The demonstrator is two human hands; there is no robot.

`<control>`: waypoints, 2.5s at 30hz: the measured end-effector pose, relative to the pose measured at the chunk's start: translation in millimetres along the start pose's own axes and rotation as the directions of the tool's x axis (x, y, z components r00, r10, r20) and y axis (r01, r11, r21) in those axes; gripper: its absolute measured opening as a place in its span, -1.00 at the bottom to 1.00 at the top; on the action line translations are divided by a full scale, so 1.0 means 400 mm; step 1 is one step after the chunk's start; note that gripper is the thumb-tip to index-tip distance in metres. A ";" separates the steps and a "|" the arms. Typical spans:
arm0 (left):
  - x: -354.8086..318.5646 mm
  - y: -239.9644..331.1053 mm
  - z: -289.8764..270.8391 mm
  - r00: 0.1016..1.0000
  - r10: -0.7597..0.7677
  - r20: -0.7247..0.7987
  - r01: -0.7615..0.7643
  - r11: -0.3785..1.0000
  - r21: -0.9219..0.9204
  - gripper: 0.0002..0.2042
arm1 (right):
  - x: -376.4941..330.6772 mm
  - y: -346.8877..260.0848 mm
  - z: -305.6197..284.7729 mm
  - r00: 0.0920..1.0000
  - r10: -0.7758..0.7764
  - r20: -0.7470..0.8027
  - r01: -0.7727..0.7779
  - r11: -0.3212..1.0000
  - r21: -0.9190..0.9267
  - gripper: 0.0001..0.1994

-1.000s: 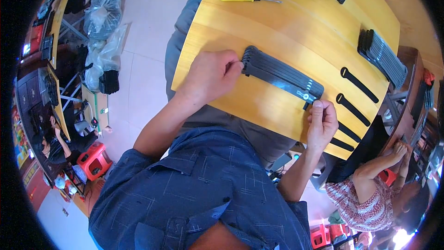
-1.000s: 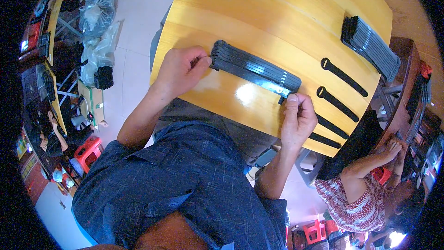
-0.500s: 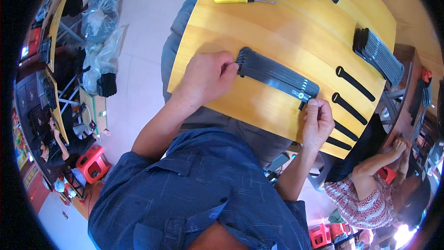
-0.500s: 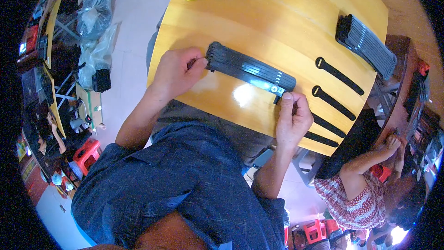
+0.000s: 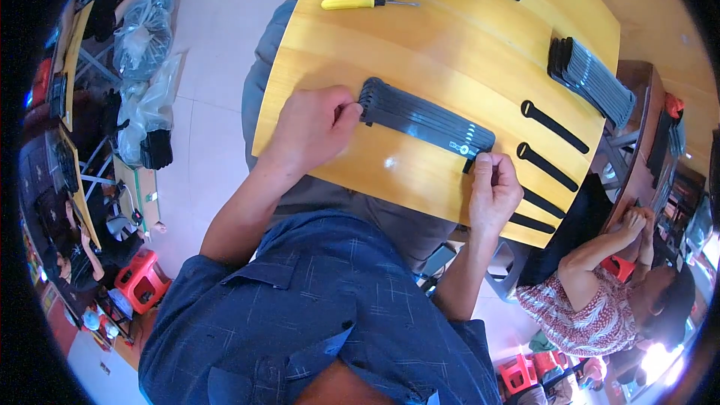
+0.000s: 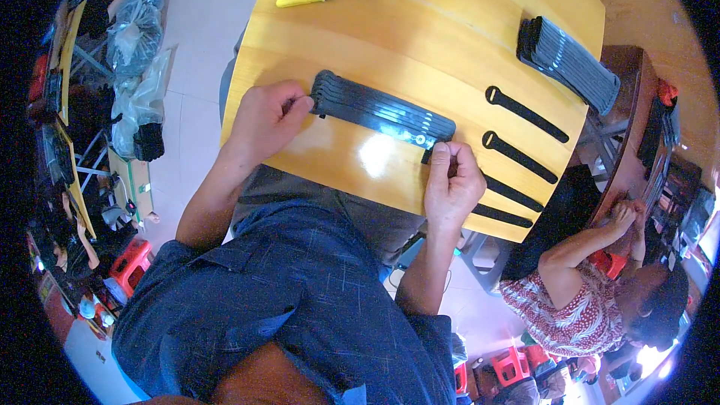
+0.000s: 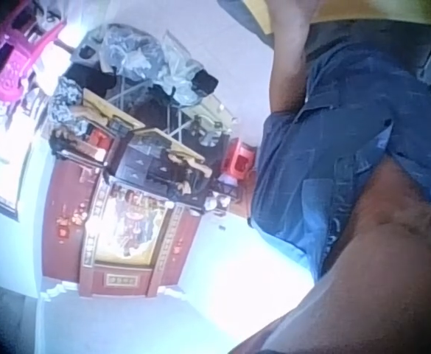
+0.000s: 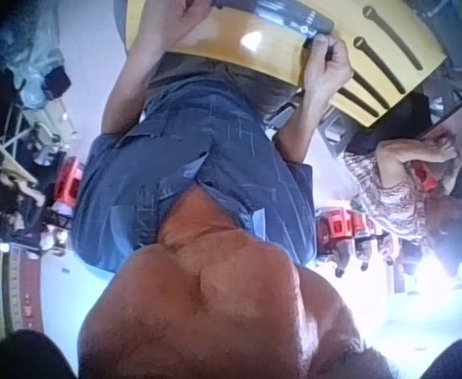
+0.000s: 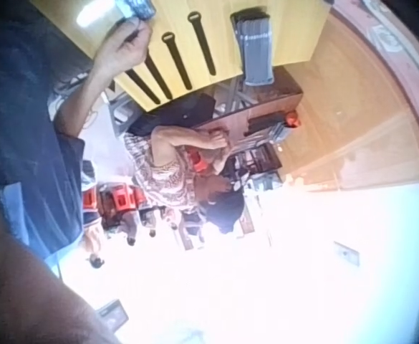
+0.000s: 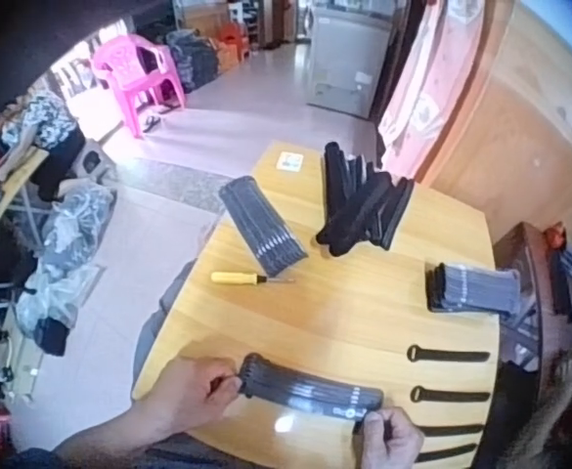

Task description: Manually attaching elastic straps to fabric panels using small fasteners.

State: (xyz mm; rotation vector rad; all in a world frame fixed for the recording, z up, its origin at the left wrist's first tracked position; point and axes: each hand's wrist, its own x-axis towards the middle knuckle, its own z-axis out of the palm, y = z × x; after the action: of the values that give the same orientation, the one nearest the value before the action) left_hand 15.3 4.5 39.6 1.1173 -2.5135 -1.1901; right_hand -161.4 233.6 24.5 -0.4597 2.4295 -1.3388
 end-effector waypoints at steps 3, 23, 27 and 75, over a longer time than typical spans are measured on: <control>-0.003 0.000 0.001 1.000 0.023 -0.009 -0.023 1.000 0.002 -0.80 | -0.001 -0.013 -0.001 0.999 -0.051 0.008 0.052 0.998 -0.048 -0.79; 0.000 -0.015 0.002 0.998 0.063 -0.006 -0.063 0.998 -0.024 -0.80 | -0.001 -0.017 0.014 0.993 -0.109 -0.044 0.101 0.982 -0.160 -0.78; 0.000 -0.013 0.002 0.998 0.062 -0.017 -0.063 0.997 -0.033 -0.80 | -0.002 -0.023 0.013 0.995 -0.098 -0.029 0.091 0.979 -0.183 -0.78; -0.006 -0.008 0.019 0.992 0.103 -0.077 -0.087 0.979 0.186 -0.74 | 0.000 -0.019 0.026 0.978 -0.197 -0.064 0.170 0.940 -0.296 -0.77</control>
State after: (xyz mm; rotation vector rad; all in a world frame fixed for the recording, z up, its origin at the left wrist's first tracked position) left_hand 15.6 9.4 32.8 1.0487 -2.6187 -0.8837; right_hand -156.0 221.9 25.5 -0.7297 2.7317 -1.0942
